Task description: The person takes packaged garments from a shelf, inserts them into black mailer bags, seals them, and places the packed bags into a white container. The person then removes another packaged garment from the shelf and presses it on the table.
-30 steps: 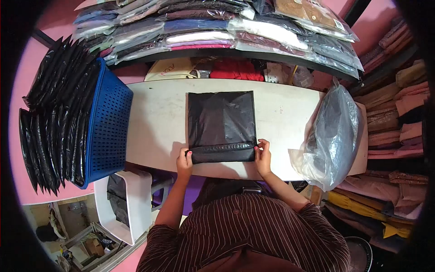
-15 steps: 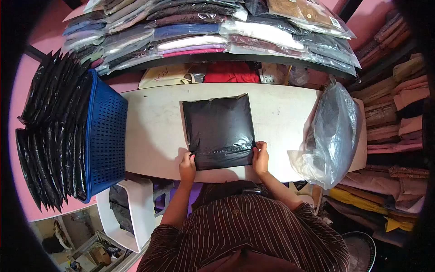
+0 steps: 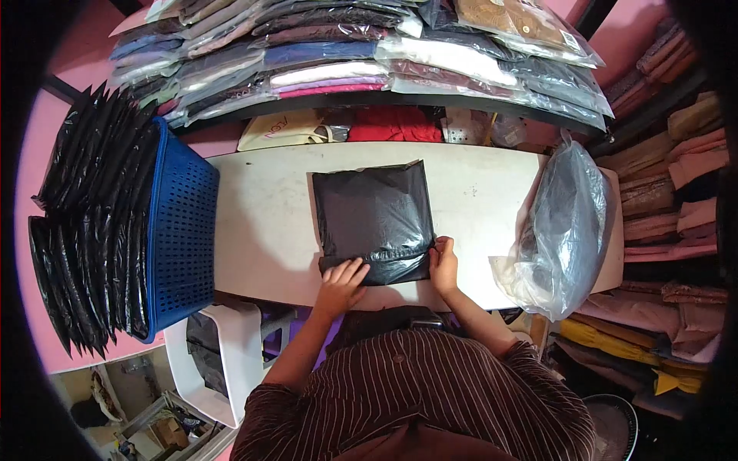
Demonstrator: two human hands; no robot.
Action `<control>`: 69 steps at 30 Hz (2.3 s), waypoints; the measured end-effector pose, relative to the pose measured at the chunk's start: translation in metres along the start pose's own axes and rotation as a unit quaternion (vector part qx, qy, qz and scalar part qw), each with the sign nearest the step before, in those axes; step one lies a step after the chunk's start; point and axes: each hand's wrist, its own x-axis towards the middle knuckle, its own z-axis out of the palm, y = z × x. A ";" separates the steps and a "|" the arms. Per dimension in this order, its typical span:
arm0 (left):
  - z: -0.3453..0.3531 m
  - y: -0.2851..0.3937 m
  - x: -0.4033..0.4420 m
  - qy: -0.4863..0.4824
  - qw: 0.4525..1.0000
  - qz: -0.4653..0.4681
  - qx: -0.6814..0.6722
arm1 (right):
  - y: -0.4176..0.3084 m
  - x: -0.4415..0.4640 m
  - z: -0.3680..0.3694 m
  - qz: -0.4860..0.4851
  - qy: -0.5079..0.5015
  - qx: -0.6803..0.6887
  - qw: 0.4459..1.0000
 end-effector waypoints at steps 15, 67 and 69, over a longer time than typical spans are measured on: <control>0.017 0.007 0.002 0.052 0.991 -0.016 0.121 | -0.013 -0.018 -0.004 -0.411 -0.162 -0.403 0.801; -0.273 -0.053 -0.510 0.364 0.807 -0.447 -0.129 | -0.374 -0.250 0.252 -0.479 -0.362 0.083 0.795; -0.277 -0.055 -0.545 0.383 0.783 -0.473 -0.127 | -0.396 -0.279 0.289 -0.518 -0.361 0.122 0.766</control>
